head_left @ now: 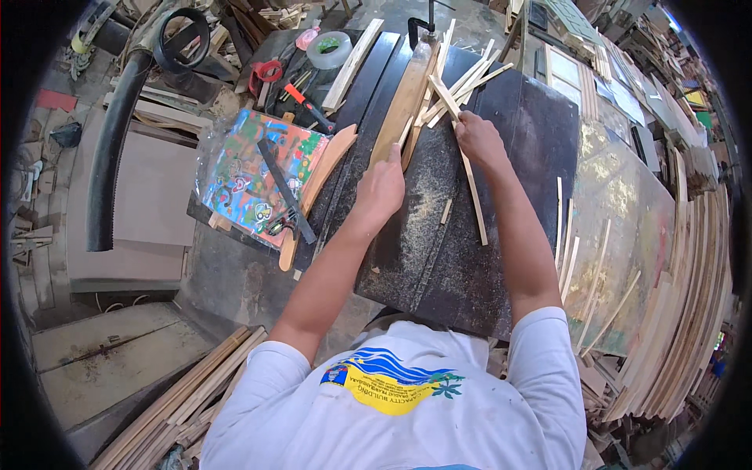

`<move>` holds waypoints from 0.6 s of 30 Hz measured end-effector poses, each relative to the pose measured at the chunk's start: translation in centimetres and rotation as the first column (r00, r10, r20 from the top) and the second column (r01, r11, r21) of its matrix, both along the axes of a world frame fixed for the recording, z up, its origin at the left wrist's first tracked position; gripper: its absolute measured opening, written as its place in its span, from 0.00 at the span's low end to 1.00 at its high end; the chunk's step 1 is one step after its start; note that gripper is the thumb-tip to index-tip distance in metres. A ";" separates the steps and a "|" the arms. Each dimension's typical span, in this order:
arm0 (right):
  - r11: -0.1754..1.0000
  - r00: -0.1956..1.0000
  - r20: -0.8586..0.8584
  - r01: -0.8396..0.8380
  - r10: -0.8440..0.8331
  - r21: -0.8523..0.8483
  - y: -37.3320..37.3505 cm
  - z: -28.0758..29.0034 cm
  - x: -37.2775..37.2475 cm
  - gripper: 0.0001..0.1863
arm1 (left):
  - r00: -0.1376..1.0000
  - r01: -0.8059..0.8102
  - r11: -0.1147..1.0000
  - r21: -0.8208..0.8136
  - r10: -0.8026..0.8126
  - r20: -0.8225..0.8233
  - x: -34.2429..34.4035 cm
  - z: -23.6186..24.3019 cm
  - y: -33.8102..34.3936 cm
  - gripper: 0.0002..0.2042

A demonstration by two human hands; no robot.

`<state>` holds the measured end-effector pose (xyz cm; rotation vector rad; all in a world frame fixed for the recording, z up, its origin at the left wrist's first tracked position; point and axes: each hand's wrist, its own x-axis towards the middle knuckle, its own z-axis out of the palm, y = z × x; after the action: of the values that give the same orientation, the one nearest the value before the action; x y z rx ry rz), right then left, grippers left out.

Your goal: The person repeatedly picks up thin wooden strips and runs them along a stationary grinding surface to shape the edges. They frequently inspect the strips by holding them up and comparing them before continuing the grinding process.

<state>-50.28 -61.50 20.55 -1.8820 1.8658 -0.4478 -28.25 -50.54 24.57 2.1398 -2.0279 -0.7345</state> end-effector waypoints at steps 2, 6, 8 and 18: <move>1.000 1.000 -0.003 0.012 -0.012 0.010 -1.0 0.2 0.1 0.18 | 1.000 0.011 1.000 -0.001 -0.011 0.021 -0.2 0.2 -1.3 0.28; 1.000 1.000 -0.023 0.016 -0.016 0.026 -3.3 0.4 -0.3 0.19 | 0.995 0.052 0.999 -0.017 -0.050 0.090 -1.1 0.8 -4.8 0.27; 0.999 0.999 -0.015 0.035 -0.034 0.016 -4.1 0.5 -0.4 0.19 | 0.983 0.104 0.994 -0.043 -0.096 0.154 -1.8 0.1 -6.9 0.25; 0.957 0.954 0.074 0.287 -0.289 0.038 8.8 -2.7 -6.8 0.17 | 0.975 0.128 0.834 -0.536 -0.205 -0.085 -6.8 2.0 -11.0 0.29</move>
<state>-57.04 -52.71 17.85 -1.5549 2.0899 -0.5795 -35.07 -61.57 26.60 1.5720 -2.0524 -0.2735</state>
